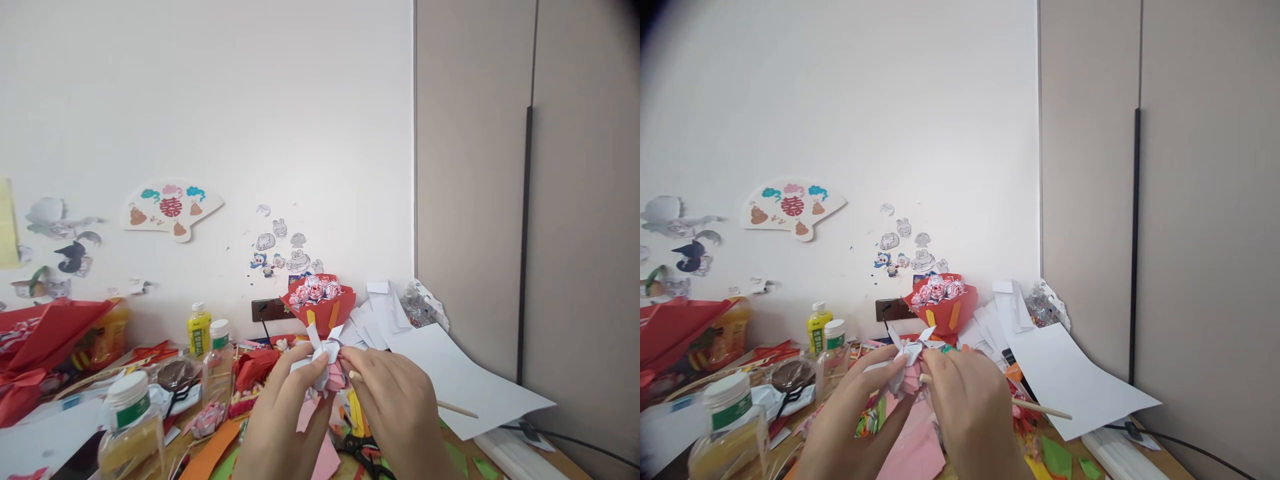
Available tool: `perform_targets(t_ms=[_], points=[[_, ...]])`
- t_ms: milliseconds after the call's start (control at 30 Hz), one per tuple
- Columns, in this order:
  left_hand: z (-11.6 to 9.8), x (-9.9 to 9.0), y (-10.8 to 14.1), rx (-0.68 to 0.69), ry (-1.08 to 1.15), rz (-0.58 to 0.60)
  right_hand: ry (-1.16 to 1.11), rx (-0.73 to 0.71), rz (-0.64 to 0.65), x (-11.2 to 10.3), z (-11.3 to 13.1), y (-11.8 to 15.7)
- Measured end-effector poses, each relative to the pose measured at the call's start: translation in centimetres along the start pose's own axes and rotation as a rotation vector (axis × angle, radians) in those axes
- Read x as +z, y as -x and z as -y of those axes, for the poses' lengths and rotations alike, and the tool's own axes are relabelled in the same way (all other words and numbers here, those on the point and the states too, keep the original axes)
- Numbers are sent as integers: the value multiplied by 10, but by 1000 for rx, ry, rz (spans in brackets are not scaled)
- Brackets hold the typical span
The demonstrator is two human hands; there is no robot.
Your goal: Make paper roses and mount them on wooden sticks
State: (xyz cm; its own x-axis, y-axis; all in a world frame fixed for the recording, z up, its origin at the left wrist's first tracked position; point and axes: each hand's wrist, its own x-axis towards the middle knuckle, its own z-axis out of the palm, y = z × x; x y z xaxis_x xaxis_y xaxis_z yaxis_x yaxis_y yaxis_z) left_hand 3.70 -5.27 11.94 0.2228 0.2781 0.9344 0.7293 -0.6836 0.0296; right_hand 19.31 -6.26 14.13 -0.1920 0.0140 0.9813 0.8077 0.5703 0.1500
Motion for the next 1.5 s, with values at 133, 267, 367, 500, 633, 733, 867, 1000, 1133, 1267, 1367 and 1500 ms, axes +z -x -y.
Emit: perform_targets(t_ms=[133,267,367,500,633,733,867,1000,1133,1267,1367,1500], points=[[0,-1,0,-4,-6,11,20,-4,-1,-1,0,0],[-1,-1,0,-4,-24,7,25,44,-38,-2,0,0],[0,-2,0,-1,-32,1,29,24,-25,-1,1,0],[2,-1,0,7,-32,-14,9,31,-11,-1,1,0],[1,-1,-1,15,-40,-13,1,18,17,-2,1,-1],[0,0,-2,24,-39,-12,11,5,6,-3,0,-1],[-2,-1,-3,30,-31,-3,20,-5,0,-3,0,0],[-2,-1,-4,38,-32,-11,22,3,9,-3,0,0],[-1,0,-3,54,-54,-2,8,11,10,-2,0,0],[0,0,-1,57,-65,-1,9,16,4,-2,1,1],[0,0,-1,48,-67,2,11,15,12,-1,1,1],[0,1,-1,32,-46,3,26,9,24,0,1,1]])
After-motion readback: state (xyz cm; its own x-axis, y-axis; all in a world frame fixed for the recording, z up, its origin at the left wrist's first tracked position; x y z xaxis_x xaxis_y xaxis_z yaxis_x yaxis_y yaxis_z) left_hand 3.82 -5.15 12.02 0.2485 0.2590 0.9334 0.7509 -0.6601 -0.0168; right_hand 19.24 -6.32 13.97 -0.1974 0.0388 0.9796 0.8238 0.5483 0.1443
